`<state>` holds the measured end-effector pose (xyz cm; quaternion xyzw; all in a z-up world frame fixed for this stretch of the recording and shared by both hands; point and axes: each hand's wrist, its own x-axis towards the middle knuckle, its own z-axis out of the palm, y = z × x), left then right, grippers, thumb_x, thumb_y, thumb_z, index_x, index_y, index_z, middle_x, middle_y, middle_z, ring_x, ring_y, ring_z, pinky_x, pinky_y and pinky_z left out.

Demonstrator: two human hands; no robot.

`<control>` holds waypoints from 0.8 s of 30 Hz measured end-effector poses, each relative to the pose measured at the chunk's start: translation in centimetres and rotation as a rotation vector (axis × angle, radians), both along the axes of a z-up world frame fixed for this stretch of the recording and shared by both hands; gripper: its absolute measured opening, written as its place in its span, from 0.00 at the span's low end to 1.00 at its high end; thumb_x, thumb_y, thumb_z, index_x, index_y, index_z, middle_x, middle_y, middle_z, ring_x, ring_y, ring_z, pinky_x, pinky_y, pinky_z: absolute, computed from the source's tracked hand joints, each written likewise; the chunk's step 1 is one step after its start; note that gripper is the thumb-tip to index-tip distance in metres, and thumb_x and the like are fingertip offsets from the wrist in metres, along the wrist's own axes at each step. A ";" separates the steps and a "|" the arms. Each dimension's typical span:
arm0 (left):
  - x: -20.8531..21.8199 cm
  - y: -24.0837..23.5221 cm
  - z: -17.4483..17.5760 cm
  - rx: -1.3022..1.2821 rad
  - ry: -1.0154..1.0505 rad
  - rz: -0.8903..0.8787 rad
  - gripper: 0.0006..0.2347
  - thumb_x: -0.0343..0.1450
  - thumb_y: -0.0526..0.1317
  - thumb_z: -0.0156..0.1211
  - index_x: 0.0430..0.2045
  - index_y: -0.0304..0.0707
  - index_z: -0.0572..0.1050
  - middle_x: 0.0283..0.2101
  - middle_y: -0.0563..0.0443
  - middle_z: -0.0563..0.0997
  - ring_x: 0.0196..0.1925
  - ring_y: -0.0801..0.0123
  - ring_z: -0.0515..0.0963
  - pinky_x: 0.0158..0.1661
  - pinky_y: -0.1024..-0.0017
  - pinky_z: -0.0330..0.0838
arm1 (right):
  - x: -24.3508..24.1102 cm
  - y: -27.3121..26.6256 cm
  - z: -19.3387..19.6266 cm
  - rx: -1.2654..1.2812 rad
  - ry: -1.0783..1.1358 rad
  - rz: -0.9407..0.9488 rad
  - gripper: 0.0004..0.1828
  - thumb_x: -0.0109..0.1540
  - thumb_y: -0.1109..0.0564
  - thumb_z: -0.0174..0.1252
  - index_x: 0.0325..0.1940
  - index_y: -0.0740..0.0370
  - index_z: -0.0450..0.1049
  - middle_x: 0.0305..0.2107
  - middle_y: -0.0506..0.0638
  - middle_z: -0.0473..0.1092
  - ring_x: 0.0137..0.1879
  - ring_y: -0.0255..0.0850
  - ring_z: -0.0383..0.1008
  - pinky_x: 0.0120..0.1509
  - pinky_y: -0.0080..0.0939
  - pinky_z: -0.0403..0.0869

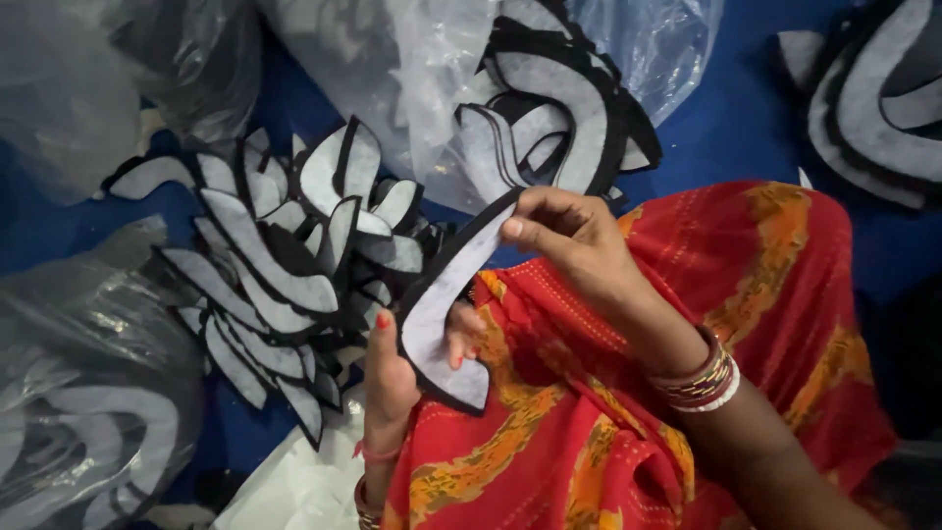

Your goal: The recorder is inspecting and sorting curved shoe components.

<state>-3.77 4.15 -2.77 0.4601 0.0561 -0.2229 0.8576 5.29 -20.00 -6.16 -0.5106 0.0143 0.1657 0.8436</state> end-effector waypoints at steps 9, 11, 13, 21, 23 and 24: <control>1.1 -1.8 2.5 0.069 -0.065 0.022 0.37 0.79 0.64 0.40 0.66 0.19 0.65 0.46 0.37 0.81 0.34 0.71 0.75 0.41 0.72 0.71 | 0.6 0.0 -0.8 -0.117 -0.017 0.005 0.09 0.68 0.60 0.61 0.52 0.64 0.76 0.37 0.46 0.76 0.44 0.32 0.74 0.52 0.34 0.73; 1.2 -2.2 2.1 0.045 -0.036 0.029 0.36 0.78 0.63 0.39 0.68 0.23 0.63 0.47 0.38 0.81 0.34 0.71 0.75 0.40 0.73 0.71 | 0.7 0.5 0.2 -0.117 -0.056 -0.018 0.13 0.68 0.60 0.61 0.57 0.62 0.74 0.38 0.46 0.75 0.45 0.32 0.74 0.52 0.33 0.73; 1.2 -2.4 2.1 0.021 -0.004 0.040 0.35 0.77 0.62 0.38 0.70 0.27 0.61 0.48 0.38 0.80 0.35 0.70 0.75 0.40 0.73 0.71 | 0.4 1.2 1.1 -0.116 -0.094 -0.037 0.19 0.68 0.61 0.60 0.63 0.60 0.72 0.38 0.45 0.75 0.45 0.32 0.73 0.52 0.33 0.72; 1.3 -1.9 -1.9 -0.105 0.270 0.351 0.30 0.81 0.58 0.35 0.53 0.21 0.71 0.42 0.39 0.82 0.38 0.61 0.81 0.48 0.67 0.74 | -1.4 3.6 4.4 -0.853 -0.851 -0.417 0.24 0.62 0.73 0.63 0.60 0.58 0.74 0.48 0.54 0.70 0.50 0.44 0.75 0.52 0.37 0.76; 1.0 0.3 -2.9 -0.112 0.266 0.348 0.30 0.81 0.58 0.35 0.53 0.22 0.71 0.42 0.39 0.82 0.38 0.61 0.80 0.48 0.67 0.74 | -1.4 4.5 5.6 -0.789 -0.858 -0.397 0.22 0.62 0.74 0.62 0.57 0.58 0.75 0.47 0.52 0.70 0.48 0.43 0.76 0.51 0.36 0.76; 1.7 -0.7 -2.9 -0.110 0.263 0.352 0.30 0.81 0.58 0.35 0.54 0.22 0.71 0.42 0.39 0.82 0.38 0.61 0.80 0.48 0.66 0.74 | -1.4 5.1 6.2 -0.714 -0.864 -0.372 0.21 0.62 0.75 0.62 0.55 0.58 0.76 0.46 0.50 0.70 0.47 0.41 0.77 0.49 0.34 0.77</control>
